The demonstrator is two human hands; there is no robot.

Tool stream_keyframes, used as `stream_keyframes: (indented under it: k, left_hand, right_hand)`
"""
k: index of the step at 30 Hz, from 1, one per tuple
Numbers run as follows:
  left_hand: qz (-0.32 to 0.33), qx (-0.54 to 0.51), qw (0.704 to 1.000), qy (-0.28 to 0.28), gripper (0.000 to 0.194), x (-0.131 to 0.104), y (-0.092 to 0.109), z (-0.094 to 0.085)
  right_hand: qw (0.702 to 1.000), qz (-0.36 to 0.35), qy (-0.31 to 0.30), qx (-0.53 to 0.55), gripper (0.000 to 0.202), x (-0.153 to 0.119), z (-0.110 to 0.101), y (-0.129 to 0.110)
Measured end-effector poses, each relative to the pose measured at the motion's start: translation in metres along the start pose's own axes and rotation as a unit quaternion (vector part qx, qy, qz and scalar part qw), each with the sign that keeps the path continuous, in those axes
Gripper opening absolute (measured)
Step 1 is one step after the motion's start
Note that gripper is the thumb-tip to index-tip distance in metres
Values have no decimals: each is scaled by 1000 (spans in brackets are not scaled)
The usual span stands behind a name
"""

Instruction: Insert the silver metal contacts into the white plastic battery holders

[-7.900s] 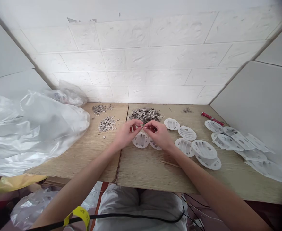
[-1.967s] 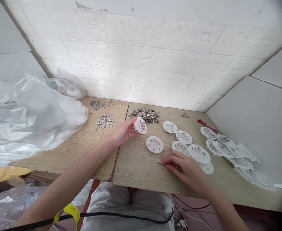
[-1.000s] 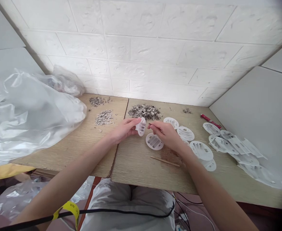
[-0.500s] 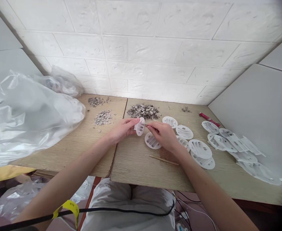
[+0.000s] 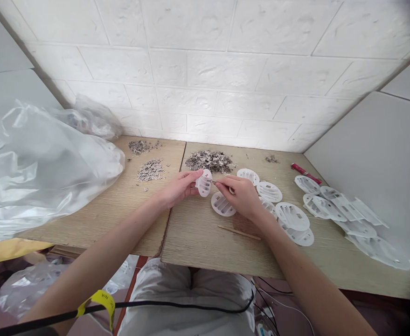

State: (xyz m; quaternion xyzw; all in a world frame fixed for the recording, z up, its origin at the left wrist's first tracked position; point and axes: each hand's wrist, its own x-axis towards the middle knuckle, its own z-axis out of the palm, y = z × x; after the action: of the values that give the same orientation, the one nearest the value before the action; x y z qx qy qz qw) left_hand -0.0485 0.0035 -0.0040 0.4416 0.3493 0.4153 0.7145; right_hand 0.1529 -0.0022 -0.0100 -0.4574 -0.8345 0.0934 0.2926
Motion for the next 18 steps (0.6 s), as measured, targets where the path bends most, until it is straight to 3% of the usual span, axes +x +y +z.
stream_keyframes:
  k: [18]
  left_hand:
    - [19,-3,999,-29,34,0,-10,-2]
  right_hand:
    - [994,-67,2,-83,42,-4,2,6]
